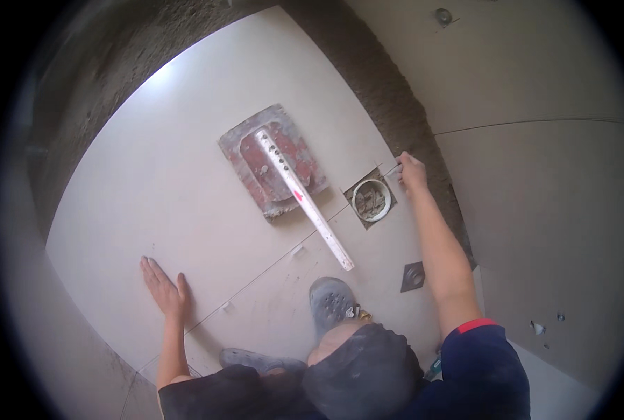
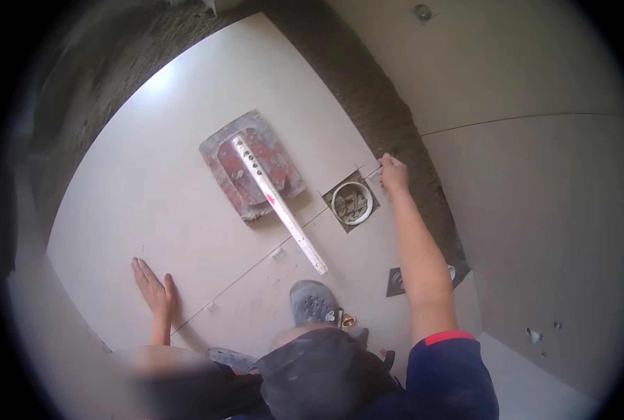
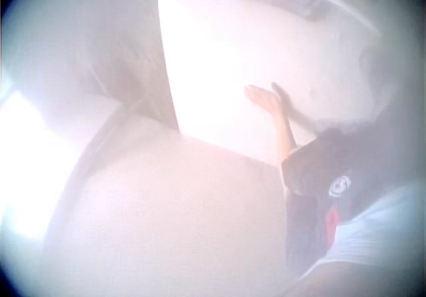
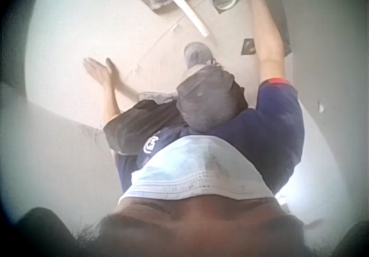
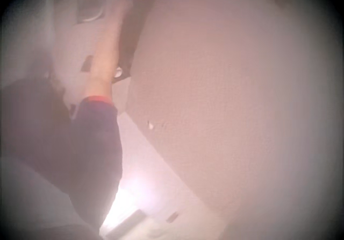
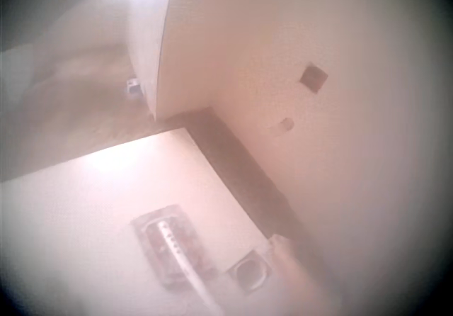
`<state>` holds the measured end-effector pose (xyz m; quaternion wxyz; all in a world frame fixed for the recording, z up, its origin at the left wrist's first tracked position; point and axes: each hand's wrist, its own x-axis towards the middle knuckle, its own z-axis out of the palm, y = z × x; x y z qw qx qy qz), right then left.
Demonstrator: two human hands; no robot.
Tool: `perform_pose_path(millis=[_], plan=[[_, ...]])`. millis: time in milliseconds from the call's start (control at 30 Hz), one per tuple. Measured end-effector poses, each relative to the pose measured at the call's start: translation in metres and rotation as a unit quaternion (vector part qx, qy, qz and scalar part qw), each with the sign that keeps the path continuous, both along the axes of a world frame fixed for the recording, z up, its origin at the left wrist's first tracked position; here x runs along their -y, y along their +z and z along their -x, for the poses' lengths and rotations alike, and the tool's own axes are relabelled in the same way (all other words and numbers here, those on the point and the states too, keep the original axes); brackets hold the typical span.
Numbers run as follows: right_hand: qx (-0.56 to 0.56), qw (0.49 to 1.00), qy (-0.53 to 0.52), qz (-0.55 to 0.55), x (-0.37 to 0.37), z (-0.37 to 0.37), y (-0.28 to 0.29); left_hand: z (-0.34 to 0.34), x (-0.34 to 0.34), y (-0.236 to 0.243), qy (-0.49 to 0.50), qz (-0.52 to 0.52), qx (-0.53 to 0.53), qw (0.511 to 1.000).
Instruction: The person uses a float to press down on tiles, then positions spacers between tiles, and handles a small tile piece next to a drain.
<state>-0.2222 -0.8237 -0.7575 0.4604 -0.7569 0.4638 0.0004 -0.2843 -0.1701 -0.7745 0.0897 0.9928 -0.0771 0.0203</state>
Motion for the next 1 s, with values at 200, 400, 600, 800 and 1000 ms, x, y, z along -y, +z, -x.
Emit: perform_pose_path(millis=[200, 400, 600, 800, 1000], plan=[[-0.029, 0.997, 0.012, 0.069, 0.013, 0.010, 0.003, 0.003, -0.008, -0.006, 0.015, -0.002, -0.015, 1.000], [-0.011, 0.982, 0.163, -0.092, -0.098, 0.022, 0.052, 0.025, 0.020, 0.003, -0.025, 0.010, -0.114, 0.993], [-0.119, 0.919, 0.230, -0.296, -0.233, -0.011, 0.087, 0.018, 0.090, 0.028, -0.039, 0.057, -0.248, 0.966], [0.021, 0.959, 0.258, -0.111, -0.193, -0.031, 0.128, 0.035, 0.067, 0.009, -0.026, 0.047, -0.272, 0.961], [0.215, 0.956, 0.135, -0.147, -0.250, -0.058, 0.133, 0.049, 0.036, -0.018, -0.016, 0.056, -0.264, 0.963]])
